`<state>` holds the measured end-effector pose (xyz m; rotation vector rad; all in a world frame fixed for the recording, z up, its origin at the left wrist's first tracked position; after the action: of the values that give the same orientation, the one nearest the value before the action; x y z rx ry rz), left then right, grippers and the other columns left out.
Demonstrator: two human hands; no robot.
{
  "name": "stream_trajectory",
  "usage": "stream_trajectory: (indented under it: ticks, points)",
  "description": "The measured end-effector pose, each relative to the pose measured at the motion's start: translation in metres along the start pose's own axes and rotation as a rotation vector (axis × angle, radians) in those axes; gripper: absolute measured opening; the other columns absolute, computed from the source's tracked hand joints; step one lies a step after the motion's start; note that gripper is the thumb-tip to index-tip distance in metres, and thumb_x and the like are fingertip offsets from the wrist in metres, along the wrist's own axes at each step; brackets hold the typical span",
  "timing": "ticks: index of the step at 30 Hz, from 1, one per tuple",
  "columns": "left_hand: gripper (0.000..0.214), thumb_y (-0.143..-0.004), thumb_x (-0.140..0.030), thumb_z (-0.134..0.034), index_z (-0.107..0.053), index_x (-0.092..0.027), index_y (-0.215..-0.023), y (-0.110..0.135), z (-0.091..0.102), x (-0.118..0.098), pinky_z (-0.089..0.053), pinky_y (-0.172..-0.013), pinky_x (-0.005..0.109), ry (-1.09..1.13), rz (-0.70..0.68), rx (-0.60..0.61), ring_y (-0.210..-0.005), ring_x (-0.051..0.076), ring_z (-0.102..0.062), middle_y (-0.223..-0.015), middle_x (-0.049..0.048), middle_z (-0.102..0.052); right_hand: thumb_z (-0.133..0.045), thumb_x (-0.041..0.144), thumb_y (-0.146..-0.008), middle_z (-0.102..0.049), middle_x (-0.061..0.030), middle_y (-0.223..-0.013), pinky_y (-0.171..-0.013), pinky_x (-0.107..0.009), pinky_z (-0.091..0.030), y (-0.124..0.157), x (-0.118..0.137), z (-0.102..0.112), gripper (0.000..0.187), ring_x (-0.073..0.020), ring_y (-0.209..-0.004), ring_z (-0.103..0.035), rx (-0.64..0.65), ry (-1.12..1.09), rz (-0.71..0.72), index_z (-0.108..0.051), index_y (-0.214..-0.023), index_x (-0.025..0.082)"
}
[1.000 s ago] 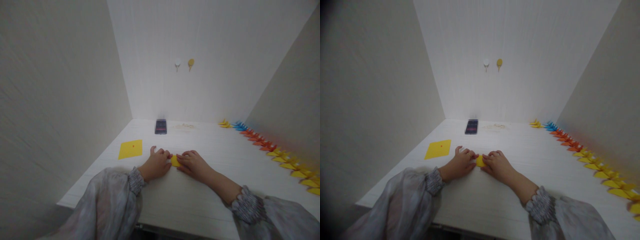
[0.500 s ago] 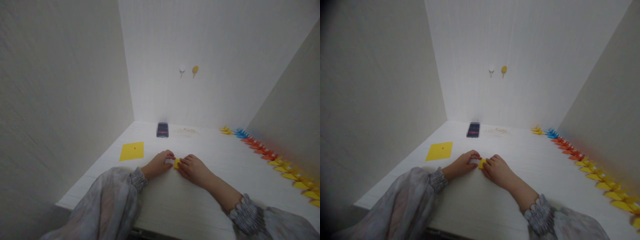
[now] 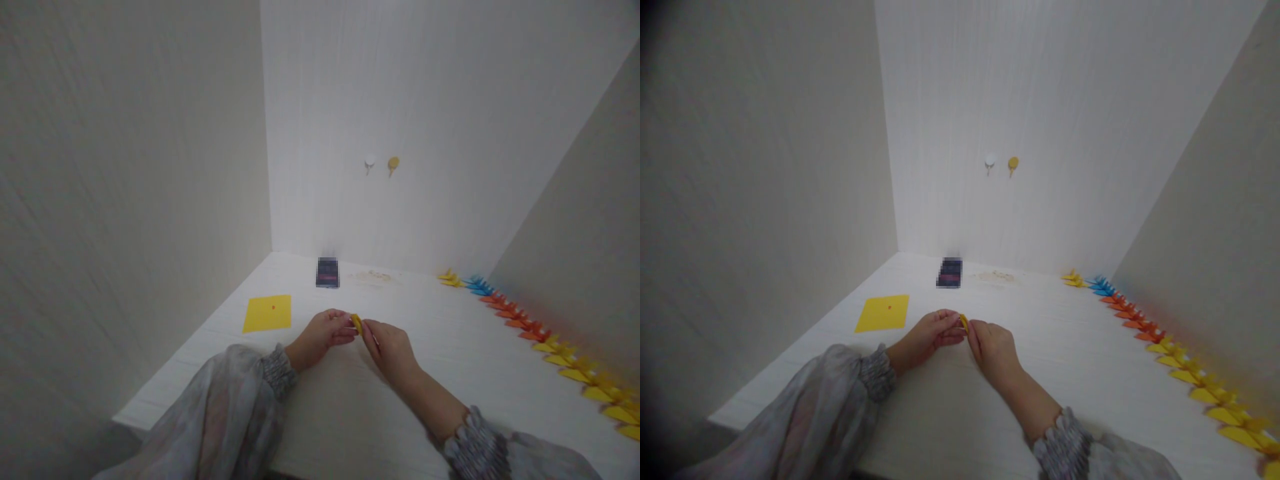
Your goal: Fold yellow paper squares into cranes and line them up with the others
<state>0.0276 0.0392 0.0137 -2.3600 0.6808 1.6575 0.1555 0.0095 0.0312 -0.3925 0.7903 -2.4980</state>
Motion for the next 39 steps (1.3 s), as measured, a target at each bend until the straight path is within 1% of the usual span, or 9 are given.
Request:
stream_trajectory:
  ticks: [6, 9, 15, 21, 25, 29, 32, 35, 39]
  points:
    - [0.023, -0.074, -0.031, -0.057, -0.054, -0.011, -0.085, 0.003, 0.007, -0.005, -0.046, -0.073, 0.025, 0.102, -0.02, -0.006, -0.077, 0.012, -0.061, -0.092, 0.0091, -0.061, -0.036, 0.021, -0.086, -0.067, -0.0074, -0.087, -0.071, -0.027, -0.047, 0.0, 0.01, 0.006, 0.026, -0.0156, -0.077, -0.062, -0.096, -0.178, 0.067, -0.059, -0.097, 0.015]
    - [0.021, -0.074, -0.029, -0.058, -0.055, -0.012, -0.085, 0.004, 0.008, -0.006, -0.046, -0.073, 0.024, 0.122, -0.019, -0.021, -0.075, 0.011, -0.06, -0.089, 0.0082, -0.062, -0.037, 0.022, -0.086, -0.066, -0.0071, -0.095, -0.075, -0.029, -0.048, 0.001, 0.008, 0.007, 0.027, -0.0161, -0.085, -0.061, -0.089, -0.249, 0.063, -0.057, -0.102, 0.017]
    - [0.018, -0.073, -0.025, -0.058, -0.058, -0.012, -0.085, 0.005, 0.006, -0.009, -0.044, -0.08, 0.025, 0.121, -0.044, -0.025, -0.078, 0.011, -0.06, -0.088, 0.0067, -0.063, -0.036, 0.024, -0.087, -0.063, -0.0062, -0.104, -0.081, -0.03, -0.047, 0.002, 0.0, 0.005, 0.028, -0.0163, -0.093, -0.059, -0.051, -0.375, -0.002, -0.056, -0.107, 0.02]
    - [0.017, -0.067, -0.013, -0.056, -0.059, -0.011, -0.084, 0.0, 0.01, -0.002, -0.044, -0.072, 0.025, 0.017, -0.041, -0.024, -0.071, 0.011, -0.06, -0.078, 0.0043, -0.064, -0.036, 0.026, -0.086, -0.066, -0.0077, -0.093, -0.07, -0.028, -0.051, 0.005, -0.005, 0.006, 0.026, -0.0169, -0.081, -0.062, -0.116, -0.401, -0.103, -0.058, -0.098, 0.018]
    - [0.014, -0.063, -0.015, -0.057, -0.06, -0.01, -0.076, -0.004, 0.012, 0.004, -0.043, -0.063, 0.024, -0.15, -0.029, -0.057, -0.06, 0.01, -0.057, -0.066, 0.0014, -0.062, -0.041, 0.028, -0.082, -0.066, -0.0065, -0.085, -0.06, -0.026, -0.051, 0.004, -0.006, 0.002, 0.021, -0.0158, -0.069, -0.062, -0.09, -0.463, -0.162, -0.057, -0.093, 0.018]
    - [0.017, -0.063, -0.019, -0.058, -0.062, -0.011, -0.078, -0.005, 0.011, 0.008, -0.04, -0.058, 0.024, -0.303, -0.011, -0.007, -0.059, 0.011, -0.056, -0.069, 0.0023, -0.064, -0.053, 0.029, -0.073, -0.065, -0.0052, -0.076, -0.06, -0.027, -0.05, 0.001, -0.015, -0.009, 0.018, -0.016, -0.066, -0.061, -0.065, -0.683, -0.342, -0.056, -0.086, 0.017]
    - [0.019, -0.062, -0.02, -0.06, -0.063, -0.012, -0.078, -0.004, 0.01, 0.01, -0.04, -0.059, 0.024, -0.332, 0.0, 0.017, -0.059, 0.011, -0.056, -0.069, 0.0016, -0.064, -0.056, 0.03, -0.069, -0.062, -0.0022, -0.067, -0.053, -0.026, -0.048, 0.002, -0.021, -0.023, 0.019, -0.0154, -0.059, -0.059, 0.032, -0.87, -0.437, -0.055, -0.083, 0.017]
    - [0.019, -0.062, -0.019, -0.058, -0.062, -0.013, -0.08, -0.004, 0.011, 0.009, -0.04, -0.06, 0.024, -0.342, 0.0, -0.011, -0.06, 0.011, -0.056, -0.068, 0.0007, -0.064, -0.054, 0.028, -0.07, -0.062, -0.0014, -0.064, -0.051, -0.025, -0.047, 0.004, -0.023, -0.03, 0.013, -0.0147, -0.058, -0.058, 0.111, -0.935, -0.453, -0.056, -0.076, 0.017]
    - [0.019, -0.065, -0.019, -0.054, -0.061, -0.013, -0.081, -0.005, 0.014, 0.008, -0.039, -0.059, 0.024, -0.394, -0.029, -0.041, -0.06, 0.011, -0.055, -0.068, 0.0004, -0.062, -0.05, 0.027, -0.073, -0.063, -0.0025, -0.069, -0.055, -0.026, -0.048, 0.005, -0.021, -0.027, 0.013, -0.0152, -0.062, -0.059, 0.111, -0.893, -0.404, -0.058, -0.077, 0.017]
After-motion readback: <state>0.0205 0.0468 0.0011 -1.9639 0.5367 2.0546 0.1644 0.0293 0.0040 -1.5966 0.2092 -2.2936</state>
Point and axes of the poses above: each hand's wrist, its own y-axis away from the middle knuckle, its own z-axis out of the back of the hand, x = y × z, the point moved 4 cm from there along -y, towards the middle knuckle
